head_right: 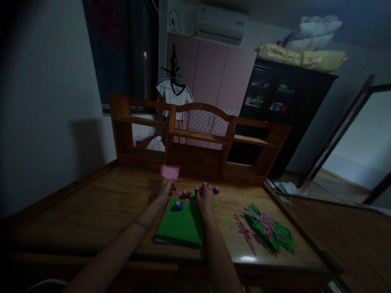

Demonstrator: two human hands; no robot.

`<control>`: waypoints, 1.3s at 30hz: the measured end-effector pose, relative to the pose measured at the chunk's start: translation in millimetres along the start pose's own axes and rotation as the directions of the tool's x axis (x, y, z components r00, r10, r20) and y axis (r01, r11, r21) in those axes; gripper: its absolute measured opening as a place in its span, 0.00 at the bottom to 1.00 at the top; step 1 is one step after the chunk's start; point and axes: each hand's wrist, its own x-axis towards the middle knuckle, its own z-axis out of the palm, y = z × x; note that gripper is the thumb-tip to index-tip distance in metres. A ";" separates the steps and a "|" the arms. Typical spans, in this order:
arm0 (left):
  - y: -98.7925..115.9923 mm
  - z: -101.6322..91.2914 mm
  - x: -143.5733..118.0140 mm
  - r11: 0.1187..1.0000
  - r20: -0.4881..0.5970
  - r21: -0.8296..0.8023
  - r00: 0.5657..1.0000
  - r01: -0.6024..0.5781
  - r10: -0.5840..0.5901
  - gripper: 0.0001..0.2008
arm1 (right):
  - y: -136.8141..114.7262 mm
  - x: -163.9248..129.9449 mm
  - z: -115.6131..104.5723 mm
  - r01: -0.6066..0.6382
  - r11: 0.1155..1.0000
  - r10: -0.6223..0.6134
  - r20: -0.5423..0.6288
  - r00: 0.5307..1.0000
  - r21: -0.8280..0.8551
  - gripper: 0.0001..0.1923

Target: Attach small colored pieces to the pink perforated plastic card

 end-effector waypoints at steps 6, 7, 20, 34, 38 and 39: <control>-1.7 -1.5 0.9 1.000 0.042 -0.006 0.999 0.005 -0.005 0.11 | -5.6 1.1 -3.9 -0.023 1.000 0.023 -0.002 1.000 0.009 0.08; -2.5 -1.6 1.7 1.000 0.050 -0.005 0.999 0.003 -0.003 0.11 | -9.5 2.4 -6.6 -0.022 0.999 0.023 -0.019 1.000 0.033 0.09; -12.2 -4.1 6.4 0.999 0.092 -0.011 0.994 -0.052 0.053 0.14 | -44.3 -7.8 -11.1 0.030 0.891 -0.304 0.547 0.780 0.453 0.20; -12.0 3.2 6.0 0.998 0.278 -0.044 0.959 -0.054 0.064 0.22 | -18.4 12.3 2.0 -0.314 0.621 0.236 0.211 0.949 0.718 0.21; -13.9 6.1 4.4 0.994 0.281 0.015 0.955 -0.109 0.100 0.25 | -20.5 9.7 1.8 -0.256 0.695 0.206 0.156 0.966 0.672 0.21; -14.1 7.0 3.9 0.992 0.280 0.036 0.954 -0.120 0.105 0.25 | -21.7 8.6 1.7 -0.233 0.726 0.186 0.142 0.972 0.647 0.21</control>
